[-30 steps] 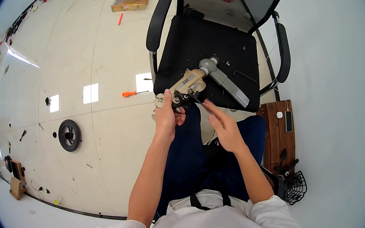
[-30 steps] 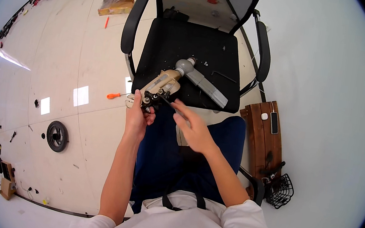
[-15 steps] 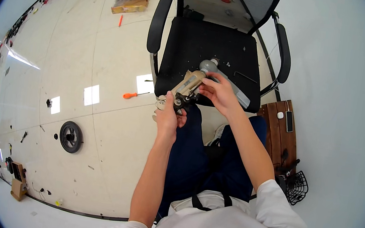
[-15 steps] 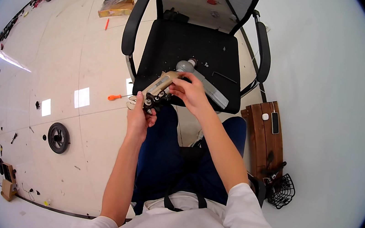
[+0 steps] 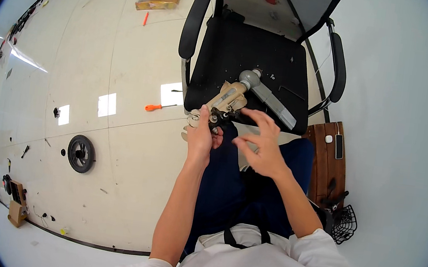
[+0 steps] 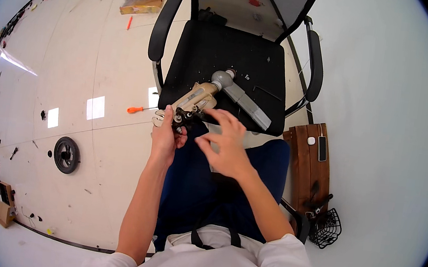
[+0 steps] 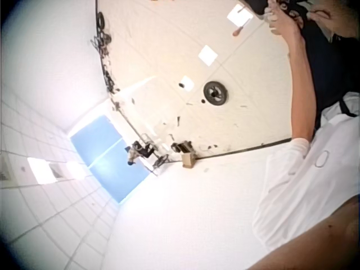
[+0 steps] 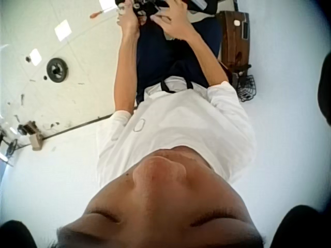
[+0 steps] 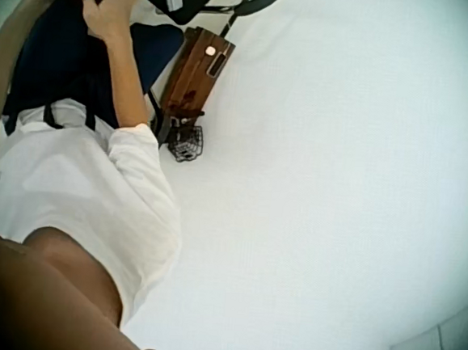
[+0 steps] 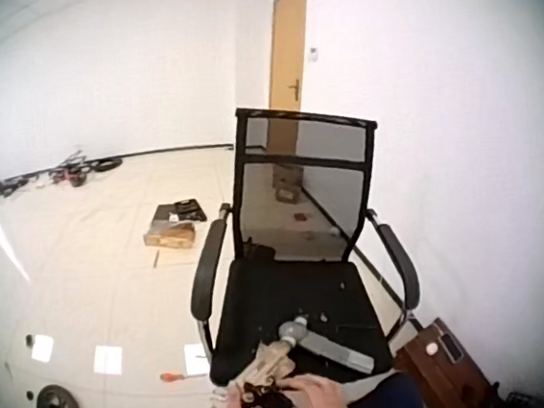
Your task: The person sits with a mechanical assembly on their lap and uses both hands to manipulate small components, attaching and adjusting parts of the device. The person repeatedly handles the assembly, turning it over and making fine adjustments to the internal mechanisms.
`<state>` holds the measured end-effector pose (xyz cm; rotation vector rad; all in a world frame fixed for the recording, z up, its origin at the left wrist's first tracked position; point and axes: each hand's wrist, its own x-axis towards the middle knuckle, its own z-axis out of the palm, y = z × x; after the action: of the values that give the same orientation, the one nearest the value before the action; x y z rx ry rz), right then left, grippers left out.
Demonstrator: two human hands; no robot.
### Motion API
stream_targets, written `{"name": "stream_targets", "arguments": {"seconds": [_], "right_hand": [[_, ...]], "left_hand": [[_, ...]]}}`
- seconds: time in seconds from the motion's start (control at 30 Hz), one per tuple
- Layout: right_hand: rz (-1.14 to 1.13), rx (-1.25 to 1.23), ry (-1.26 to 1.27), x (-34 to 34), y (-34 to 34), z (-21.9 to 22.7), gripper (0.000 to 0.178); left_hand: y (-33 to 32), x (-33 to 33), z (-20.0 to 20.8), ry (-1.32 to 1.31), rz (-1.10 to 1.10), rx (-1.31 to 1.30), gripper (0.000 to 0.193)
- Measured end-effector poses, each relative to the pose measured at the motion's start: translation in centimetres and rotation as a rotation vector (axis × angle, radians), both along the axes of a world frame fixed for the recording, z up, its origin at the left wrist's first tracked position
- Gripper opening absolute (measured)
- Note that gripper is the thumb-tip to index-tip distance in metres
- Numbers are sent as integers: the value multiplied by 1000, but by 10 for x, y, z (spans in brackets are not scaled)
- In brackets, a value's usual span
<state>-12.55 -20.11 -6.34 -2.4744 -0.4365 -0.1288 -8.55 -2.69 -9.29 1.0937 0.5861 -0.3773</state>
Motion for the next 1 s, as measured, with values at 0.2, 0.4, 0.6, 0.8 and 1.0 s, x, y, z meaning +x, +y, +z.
{"name": "stream_targets", "arguments": {"seconds": [0.2, 0.4, 0.6, 0.8, 1.0], "right_hand": [[-212, 112, -7, 35, -16, -23, 36], [-121, 382, 227, 50, 10, -8, 28], [-168, 778, 419, 54, 23, -19, 27], [-95, 975, 710, 57, 13, -8, 45], [-179, 830, 536, 52, -2, -4, 34]], "left_hand": [[1, 0, -5, -23, 15, -5, 47], [1, -1, -2, -31, 8, -2, 46], [-1, -1, -5, -41, 12, -4, 44], [0, -1, -3, -23, 5, 2, 46], [0, 0, -3, -29, -4, 9, 49]]}}
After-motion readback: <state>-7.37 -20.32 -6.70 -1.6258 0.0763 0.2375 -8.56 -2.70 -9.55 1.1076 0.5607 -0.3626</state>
